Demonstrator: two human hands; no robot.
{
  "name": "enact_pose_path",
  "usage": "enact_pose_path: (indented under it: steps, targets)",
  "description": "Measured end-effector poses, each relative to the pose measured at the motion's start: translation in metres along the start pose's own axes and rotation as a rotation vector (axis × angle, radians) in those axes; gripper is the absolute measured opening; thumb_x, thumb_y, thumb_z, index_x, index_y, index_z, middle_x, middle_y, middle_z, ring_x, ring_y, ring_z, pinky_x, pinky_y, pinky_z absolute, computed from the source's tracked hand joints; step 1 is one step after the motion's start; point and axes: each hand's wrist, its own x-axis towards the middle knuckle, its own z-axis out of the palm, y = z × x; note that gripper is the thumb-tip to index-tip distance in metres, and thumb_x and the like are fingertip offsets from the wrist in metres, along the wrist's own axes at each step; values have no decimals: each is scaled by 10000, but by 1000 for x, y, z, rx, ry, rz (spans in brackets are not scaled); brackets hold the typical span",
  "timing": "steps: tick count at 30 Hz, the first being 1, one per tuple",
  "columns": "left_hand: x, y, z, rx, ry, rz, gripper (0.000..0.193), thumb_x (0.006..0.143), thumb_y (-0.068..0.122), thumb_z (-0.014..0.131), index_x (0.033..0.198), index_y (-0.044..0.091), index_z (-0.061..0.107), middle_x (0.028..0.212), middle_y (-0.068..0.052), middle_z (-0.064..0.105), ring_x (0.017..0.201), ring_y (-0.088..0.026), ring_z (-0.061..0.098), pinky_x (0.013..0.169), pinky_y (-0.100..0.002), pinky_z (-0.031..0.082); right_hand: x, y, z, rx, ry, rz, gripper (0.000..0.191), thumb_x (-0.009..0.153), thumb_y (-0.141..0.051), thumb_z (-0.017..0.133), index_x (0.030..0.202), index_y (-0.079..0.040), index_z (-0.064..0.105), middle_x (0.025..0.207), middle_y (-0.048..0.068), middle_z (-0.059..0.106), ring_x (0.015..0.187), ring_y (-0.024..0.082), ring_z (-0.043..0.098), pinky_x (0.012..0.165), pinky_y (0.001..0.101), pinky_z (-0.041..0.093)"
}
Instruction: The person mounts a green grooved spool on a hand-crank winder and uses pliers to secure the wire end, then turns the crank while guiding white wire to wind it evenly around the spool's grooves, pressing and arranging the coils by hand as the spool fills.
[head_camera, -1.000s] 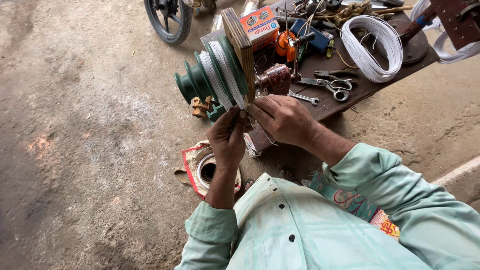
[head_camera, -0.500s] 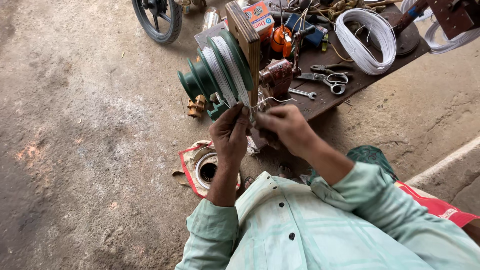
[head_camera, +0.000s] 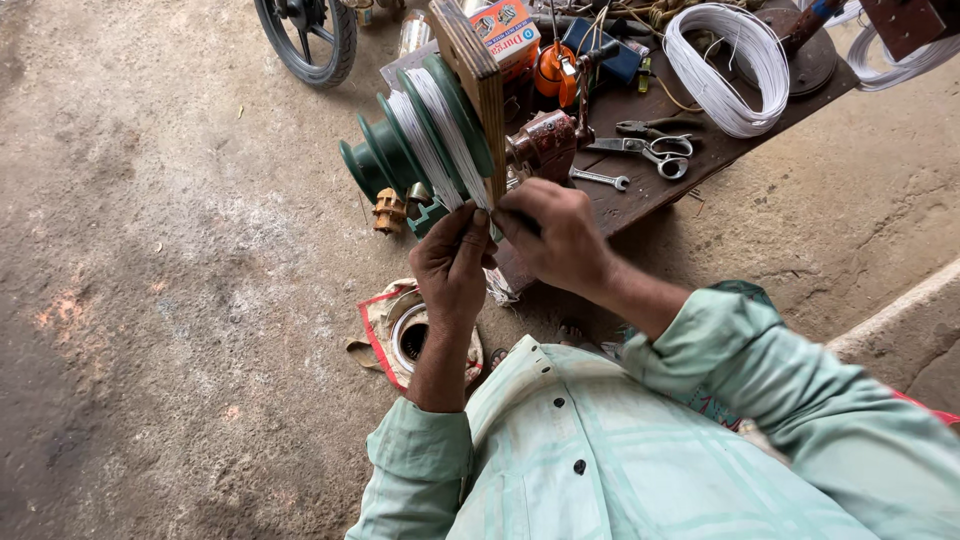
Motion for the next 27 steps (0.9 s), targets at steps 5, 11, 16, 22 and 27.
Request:
enact_pose_path:
  steps: [5, 11, 16, 22, 27]
  targets:
    - [-5, 2, 9, -61, 15, 82, 238, 1034, 68, 692, 1234, -62, 705, 978, -90, 754, 842, -99, 704, 749, -255, 587, -15, 9, 13, 670, -92, 475, 178, 984, -176, 684, 1047, -20, 740, 793, 38, 721, 647, 128, 666, 558, 291, 554]
    - [-41, 4, 13, 299, 116, 240, 339, 997, 28, 687, 1324, -45, 629, 1015, -109, 744, 903, -145, 736, 826, -288, 611, -28, 117, -57, -33, 42, 111, 174, 1002, -216, 729, 986, -47, 762, 887, 81, 766, 760, 167, 731, 668, 339, 597]
    - [-46, -7, 4, -255, 120, -292, 274, 1039, 198, 630, 1097, -55, 717, 871, -159, 742, 714, -211, 719, 610, -340, 590, -38, 279, -112, -582, 33, 198, 178, 856, -72, 669, 1016, -39, 741, 1004, 175, 734, 928, 385, 698, 831, 476, 568]
    - [-46, -20, 20, -505, 125, -287, 292, 1072, 226, 613, 1088, -52, 698, 801, -132, 679, 617, -190, 624, 531, -297, 507, -57, 376, -134, -843, -201, 110, 307, 859, -44, 638, 1165, -51, 669, 1232, 210, 624, 1083, 428, 594, 933, 506, 510]
    - [-51, -21, 41, -536, 197, -264, 223, 1015, 132, 681, 1138, -53, 694, 819, -115, 654, 622, -166, 588, 542, -278, 490, -56, 398, -141, -791, -343, 184, 428, 819, -102, 678, 1240, -37, 629, 1201, 199, 644, 1104, 413, 596, 944, 504, 518]
